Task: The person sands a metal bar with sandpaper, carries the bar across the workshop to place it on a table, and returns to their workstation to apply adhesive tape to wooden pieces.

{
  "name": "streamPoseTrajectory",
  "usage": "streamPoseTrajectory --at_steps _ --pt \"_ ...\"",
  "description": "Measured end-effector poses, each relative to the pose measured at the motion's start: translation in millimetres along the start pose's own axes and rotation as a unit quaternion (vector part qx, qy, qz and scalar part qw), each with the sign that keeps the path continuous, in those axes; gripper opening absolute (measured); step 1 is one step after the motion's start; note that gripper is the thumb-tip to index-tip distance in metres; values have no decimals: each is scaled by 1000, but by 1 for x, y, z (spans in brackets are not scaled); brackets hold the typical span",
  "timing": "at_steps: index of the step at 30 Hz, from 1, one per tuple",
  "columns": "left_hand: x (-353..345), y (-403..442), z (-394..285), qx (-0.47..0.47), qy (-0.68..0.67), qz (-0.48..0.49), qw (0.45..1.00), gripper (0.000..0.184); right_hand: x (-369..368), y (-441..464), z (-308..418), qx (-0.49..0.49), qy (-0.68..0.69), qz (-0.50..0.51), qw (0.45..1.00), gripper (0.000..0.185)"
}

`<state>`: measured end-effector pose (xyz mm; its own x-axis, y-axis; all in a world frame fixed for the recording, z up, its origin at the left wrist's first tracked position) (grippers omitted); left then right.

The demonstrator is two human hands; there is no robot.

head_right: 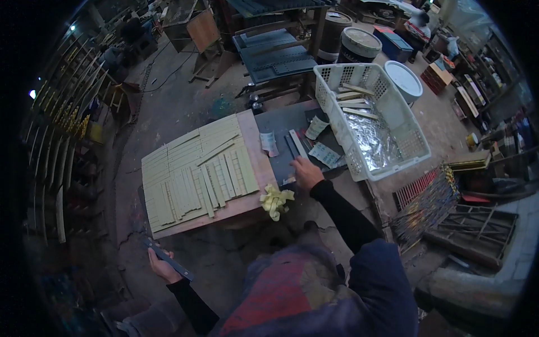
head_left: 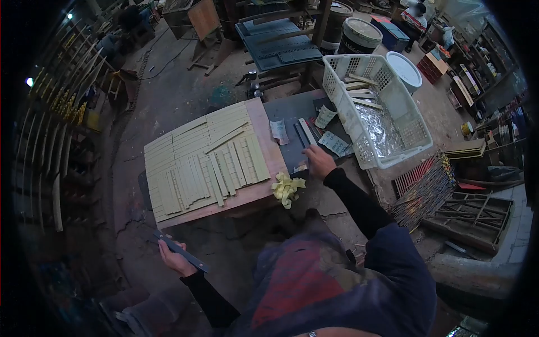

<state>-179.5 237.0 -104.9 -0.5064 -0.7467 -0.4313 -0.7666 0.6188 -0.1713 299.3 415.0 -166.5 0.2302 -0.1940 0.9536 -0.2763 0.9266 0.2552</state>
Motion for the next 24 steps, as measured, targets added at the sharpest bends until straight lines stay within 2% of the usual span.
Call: streamPoseTrajectory --at_steps 5,7,8,11,12,14,16,18,19,21,22,24 --pt "-26 -32 10 23 -18 42 999 31 -38 54 -78 73 -110 -4 991 26" --pt "-36 -47 18 43 -34 55 997 33 -56 70 -94 68 -169 115 976 29" --pt "-43 -55 19 39 -34 51 997 33 -56 75 -96 73 -167 114 977 29" --pt "-71 -78 30 84 -59 104 989 37 -65 81 -101 54 -165 245 954 34" --pt "-73 -84 30 79 -56 96 991 37 -69 80 -99 62 -160 247 954 34" --pt "-90 -98 40 126 -76 114 983 39 -58 90 -98 54 -164 137 975 25" --pt "-117 -115 42 158 -104 135 973 39 -55 101 -92 -16 -127 116 985 16" --pt "-141 -129 44 178 -97 173 964 41 -60 114 -68 15 -68 55 996 22" --pt "-149 -132 46 185 -96 189 960 41 -68 117 -53 29 -59 57 996 22" --pt "-166 -140 40 190 -86 205 956 42 -85 122 -43 -36 36 69 996 32" --pt "-171 -143 37 193 -84 212 954 42 -90 125 -35 -30 39 68 996 32" --pt "-172 -147 36 196 -94 223 950 39 -108 126 -41 -107 36 134 985 37"
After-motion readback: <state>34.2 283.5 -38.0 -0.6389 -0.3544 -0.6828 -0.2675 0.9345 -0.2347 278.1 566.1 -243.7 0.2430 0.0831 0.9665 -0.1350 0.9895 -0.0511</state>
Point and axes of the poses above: each hand's wrist, its own y-axis towards the middle knuckle, its own x-axis out of the back of the hand, z = x × y, the point moved 9 cm from there along y, towards the middle knuckle, and after that the axes turned 15 degrees about -y, right-handed, at the moved point
